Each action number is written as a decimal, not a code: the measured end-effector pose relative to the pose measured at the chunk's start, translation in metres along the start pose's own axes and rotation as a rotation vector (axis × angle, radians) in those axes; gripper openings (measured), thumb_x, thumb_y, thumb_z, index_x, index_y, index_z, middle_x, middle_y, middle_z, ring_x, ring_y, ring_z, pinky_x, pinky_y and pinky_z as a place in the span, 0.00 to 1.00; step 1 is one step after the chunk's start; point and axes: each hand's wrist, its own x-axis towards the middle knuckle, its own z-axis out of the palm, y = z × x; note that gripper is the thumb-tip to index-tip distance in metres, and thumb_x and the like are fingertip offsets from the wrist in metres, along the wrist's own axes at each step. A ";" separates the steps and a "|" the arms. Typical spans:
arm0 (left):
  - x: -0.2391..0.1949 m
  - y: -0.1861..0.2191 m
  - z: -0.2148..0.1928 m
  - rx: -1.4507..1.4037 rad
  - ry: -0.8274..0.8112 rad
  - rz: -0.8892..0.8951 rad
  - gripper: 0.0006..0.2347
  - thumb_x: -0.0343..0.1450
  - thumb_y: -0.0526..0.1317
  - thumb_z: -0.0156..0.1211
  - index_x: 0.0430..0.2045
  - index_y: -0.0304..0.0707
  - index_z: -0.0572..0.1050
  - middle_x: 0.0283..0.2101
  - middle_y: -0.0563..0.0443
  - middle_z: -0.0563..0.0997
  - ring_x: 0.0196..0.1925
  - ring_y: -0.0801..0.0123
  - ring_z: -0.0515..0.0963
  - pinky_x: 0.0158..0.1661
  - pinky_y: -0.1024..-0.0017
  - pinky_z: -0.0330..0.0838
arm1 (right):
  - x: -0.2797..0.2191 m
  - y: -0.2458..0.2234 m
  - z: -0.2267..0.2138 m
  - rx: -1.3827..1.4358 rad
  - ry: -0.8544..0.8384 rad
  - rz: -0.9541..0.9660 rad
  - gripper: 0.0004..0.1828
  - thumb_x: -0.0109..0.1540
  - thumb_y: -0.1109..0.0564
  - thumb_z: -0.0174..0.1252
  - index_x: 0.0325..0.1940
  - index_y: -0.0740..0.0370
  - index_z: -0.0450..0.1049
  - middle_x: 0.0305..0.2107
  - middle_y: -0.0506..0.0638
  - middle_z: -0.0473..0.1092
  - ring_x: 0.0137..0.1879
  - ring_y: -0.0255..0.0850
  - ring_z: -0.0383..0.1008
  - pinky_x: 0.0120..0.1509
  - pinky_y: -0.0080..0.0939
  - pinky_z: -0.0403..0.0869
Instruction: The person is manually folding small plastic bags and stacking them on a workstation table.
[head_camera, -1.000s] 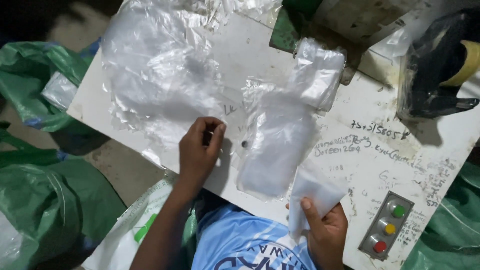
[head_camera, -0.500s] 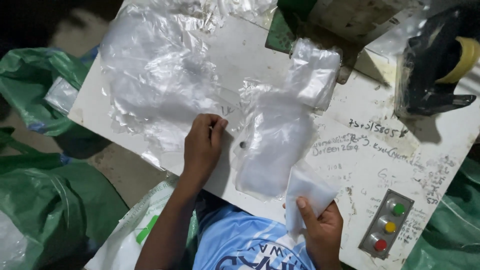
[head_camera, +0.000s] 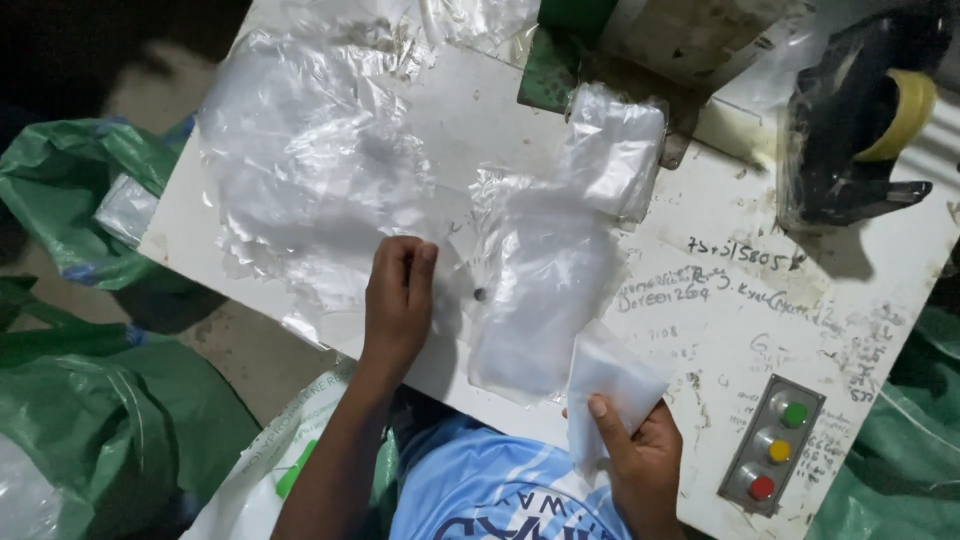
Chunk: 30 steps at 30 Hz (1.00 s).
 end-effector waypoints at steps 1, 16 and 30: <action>-0.004 0.001 0.002 -0.002 0.000 0.000 0.16 0.78 0.53 0.45 0.38 0.40 0.71 0.39 0.51 0.72 0.41 0.66 0.74 0.43 0.69 0.68 | -0.001 0.002 0.000 -0.001 0.001 -0.001 0.20 0.58 0.60 0.63 0.52 0.73 0.74 0.35 0.70 0.80 0.39 0.59 0.83 0.42 0.56 0.81; -0.066 0.013 0.043 -0.302 -0.263 -0.017 0.08 0.65 0.33 0.74 0.20 0.42 0.77 0.22 0.55 0.79 0.21 0.75 0.76 0.25 0.77 0.71 | -0.007 -0.011 0.004 0.067 -0.418 -0.125 0.35 0.56 0.59 0.64 0.70 0.59 0.72 0.59 0.51 0.75 0.46 0.39 0.76 0.47 0.32 0.73; -0.082 0.040 0.062 -0.742 -0.231 -0.416 0.05 0.72 0.38 0.62 0.27 0.40 0.74 0.27 0.54 0.76 0.29 0.75 0.72 0.31 0.75 0.67 | 0.004 0.027 0.003 -0.384 -0.278 -0.486 0.11 0.60 0.52 0.66 0.44 0.57 0.83 0.26 0.46 0.77 0.28 0.31 0.69 0.32 0.33 0.70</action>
